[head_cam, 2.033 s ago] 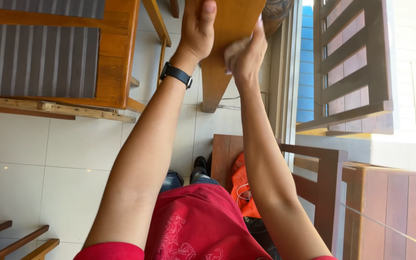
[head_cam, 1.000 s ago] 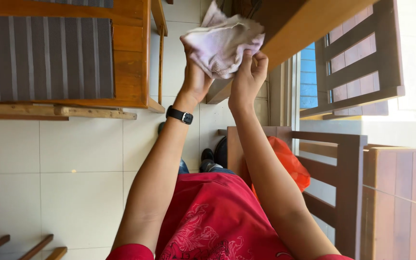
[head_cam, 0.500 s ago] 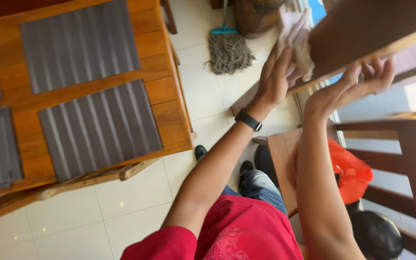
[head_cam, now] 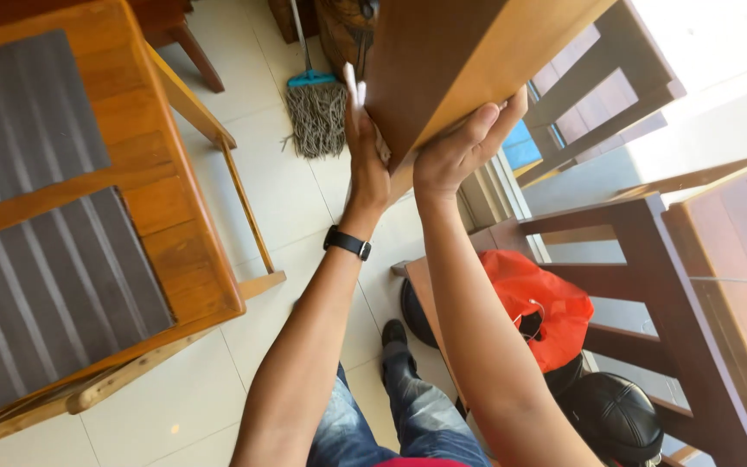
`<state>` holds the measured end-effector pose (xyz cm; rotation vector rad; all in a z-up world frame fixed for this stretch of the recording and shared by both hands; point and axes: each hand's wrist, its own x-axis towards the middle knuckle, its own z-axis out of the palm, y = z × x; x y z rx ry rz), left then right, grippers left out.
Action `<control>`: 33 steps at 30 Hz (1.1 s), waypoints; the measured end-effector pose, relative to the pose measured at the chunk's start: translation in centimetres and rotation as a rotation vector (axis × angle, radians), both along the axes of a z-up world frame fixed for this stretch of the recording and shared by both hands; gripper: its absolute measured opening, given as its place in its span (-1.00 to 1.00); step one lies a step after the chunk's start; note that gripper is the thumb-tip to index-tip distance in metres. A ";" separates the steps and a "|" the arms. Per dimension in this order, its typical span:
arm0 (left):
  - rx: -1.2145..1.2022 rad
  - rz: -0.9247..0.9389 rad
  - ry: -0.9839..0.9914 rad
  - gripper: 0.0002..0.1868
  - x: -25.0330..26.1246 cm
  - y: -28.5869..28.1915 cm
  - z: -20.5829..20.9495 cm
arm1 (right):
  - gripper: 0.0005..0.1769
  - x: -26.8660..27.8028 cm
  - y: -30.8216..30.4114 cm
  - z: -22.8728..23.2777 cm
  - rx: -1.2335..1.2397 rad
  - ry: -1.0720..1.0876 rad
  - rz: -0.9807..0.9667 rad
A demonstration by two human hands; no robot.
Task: Wiping a wooden table and adjusting place mats.
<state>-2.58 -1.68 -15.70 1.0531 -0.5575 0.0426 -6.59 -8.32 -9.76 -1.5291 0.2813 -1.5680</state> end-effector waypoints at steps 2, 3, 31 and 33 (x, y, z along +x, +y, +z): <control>0.097 -0.042 0.078 -0.21 -2.0 1.3 0.5 | -0.31 -0.5 0.8 -1.9 0.093 -0.055 0.067; 0.091 -0.047 0.065 -0.21 -1.8 1.2 1.6 | -0.31 0.0 0.3 -3.1 0.087 -0.067 0.062; 0.321 0.256 -0.162 -0.31 0.1 -1.6 -30.3 | -0.48 0.4 -3.1 -25.5 -0.105 -0.056 0.143; 0.496 0.473 -0.429 -0.45 0.0 -1.6 -30.1 | -0.46 1.1 -4.2 -30.8 -0.141 -0.064 0.156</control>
